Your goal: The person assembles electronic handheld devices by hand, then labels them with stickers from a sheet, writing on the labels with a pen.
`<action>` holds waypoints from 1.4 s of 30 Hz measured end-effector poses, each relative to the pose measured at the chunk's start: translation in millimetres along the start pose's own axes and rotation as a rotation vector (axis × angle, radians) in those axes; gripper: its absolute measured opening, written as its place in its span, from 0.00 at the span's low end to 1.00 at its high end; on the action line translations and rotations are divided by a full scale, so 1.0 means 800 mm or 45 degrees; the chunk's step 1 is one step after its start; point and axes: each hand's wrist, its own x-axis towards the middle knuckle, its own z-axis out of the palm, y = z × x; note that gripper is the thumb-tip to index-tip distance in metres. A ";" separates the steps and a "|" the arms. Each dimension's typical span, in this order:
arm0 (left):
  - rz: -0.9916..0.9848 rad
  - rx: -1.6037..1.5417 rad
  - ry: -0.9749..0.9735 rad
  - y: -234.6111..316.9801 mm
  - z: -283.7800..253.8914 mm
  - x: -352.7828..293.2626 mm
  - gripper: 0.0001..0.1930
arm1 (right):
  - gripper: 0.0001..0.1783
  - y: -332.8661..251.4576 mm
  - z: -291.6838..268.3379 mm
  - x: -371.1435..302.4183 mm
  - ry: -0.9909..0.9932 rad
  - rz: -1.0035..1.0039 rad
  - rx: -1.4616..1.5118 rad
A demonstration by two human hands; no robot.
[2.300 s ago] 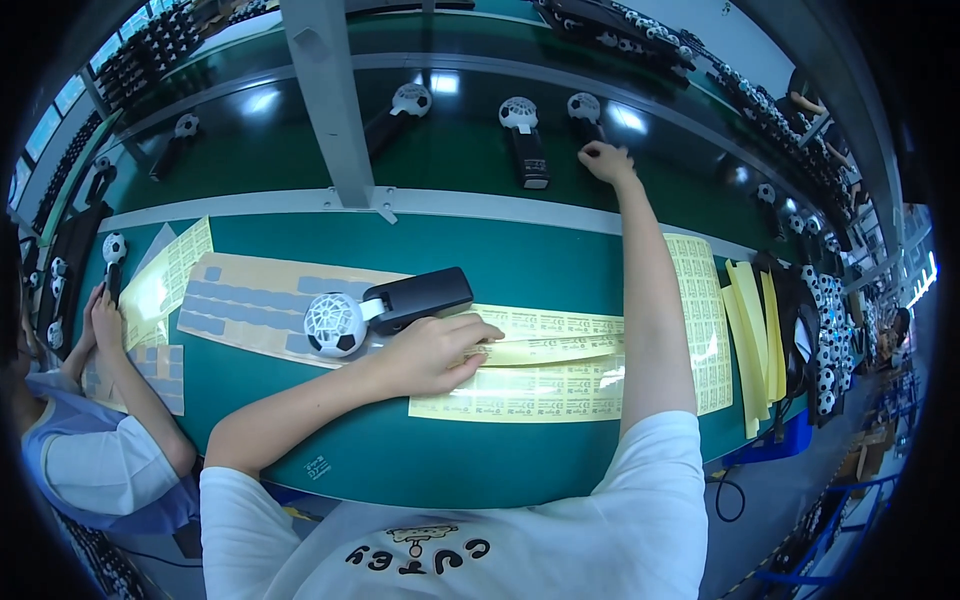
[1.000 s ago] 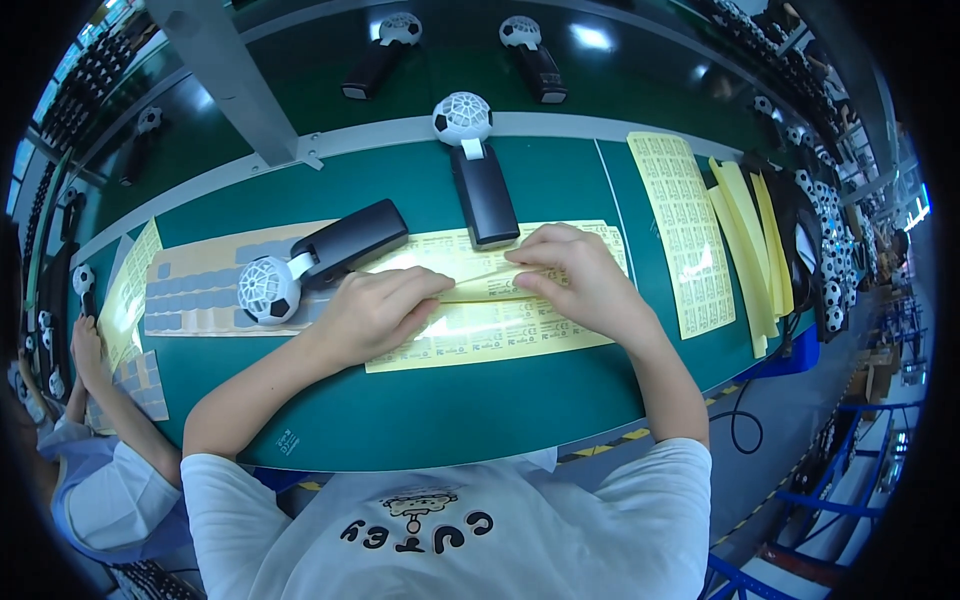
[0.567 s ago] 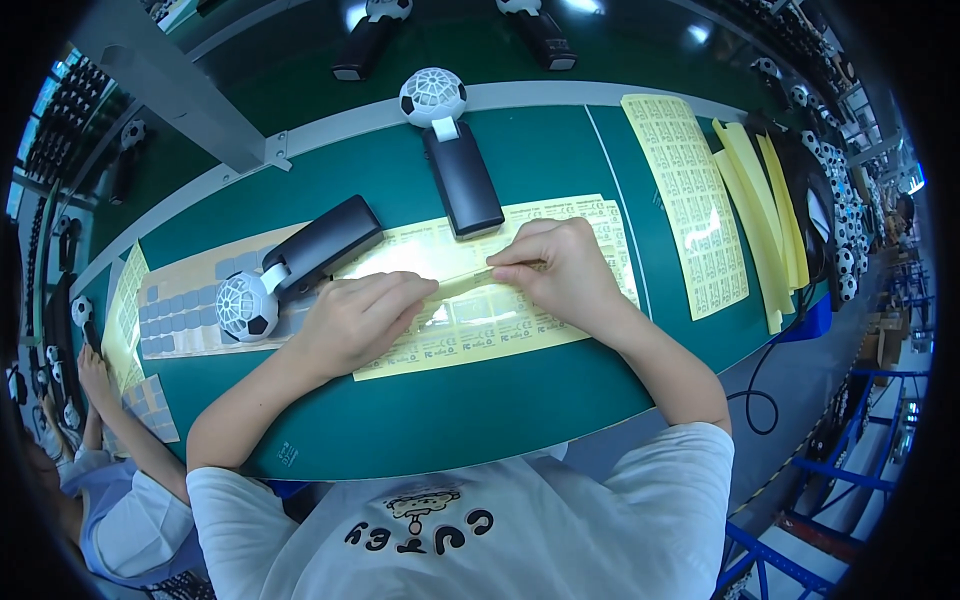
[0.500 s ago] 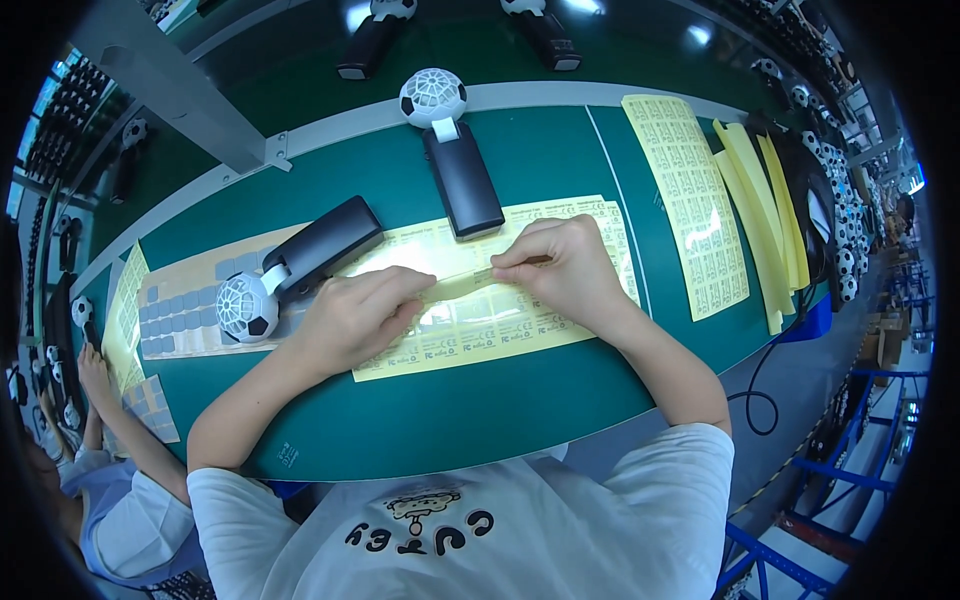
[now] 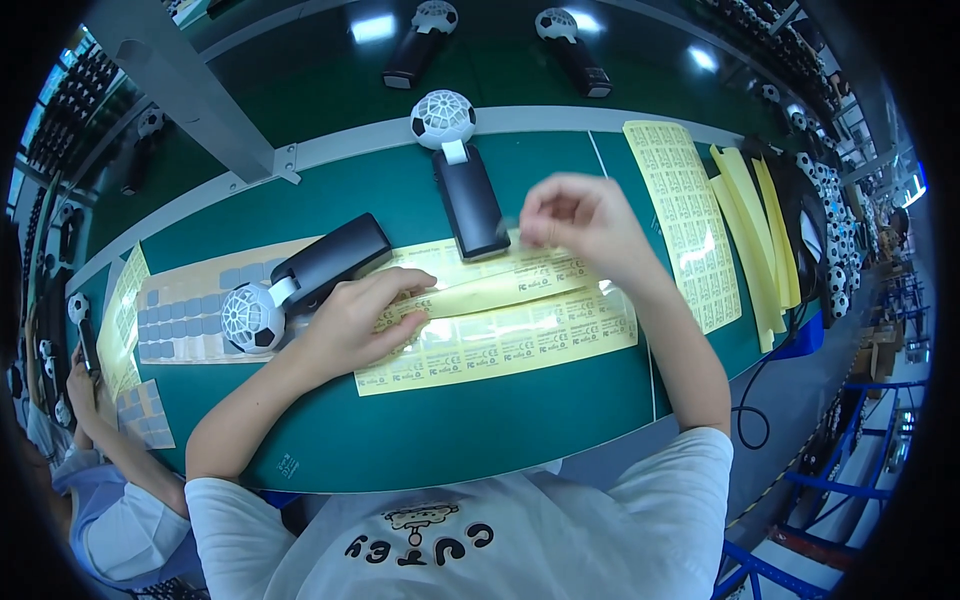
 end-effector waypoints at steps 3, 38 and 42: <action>-0.007 0.011 -0.011 0.001 0.000 -0.001 0.14 | 0.03 -0.008 -0.004 0.017 0.129 0.307 0.162; 0.049 0.027 -0.023 -0.003 0.002 0.000 0.13 | 0.25 -0.018 0.034 0.032 0.007 0.280 -0.781; 0.049 0.034 -0.022 -0.003 0.002 0.002 0.14 | 0.42 0.005 0.019 0.037 -0.052 0.524 -0.702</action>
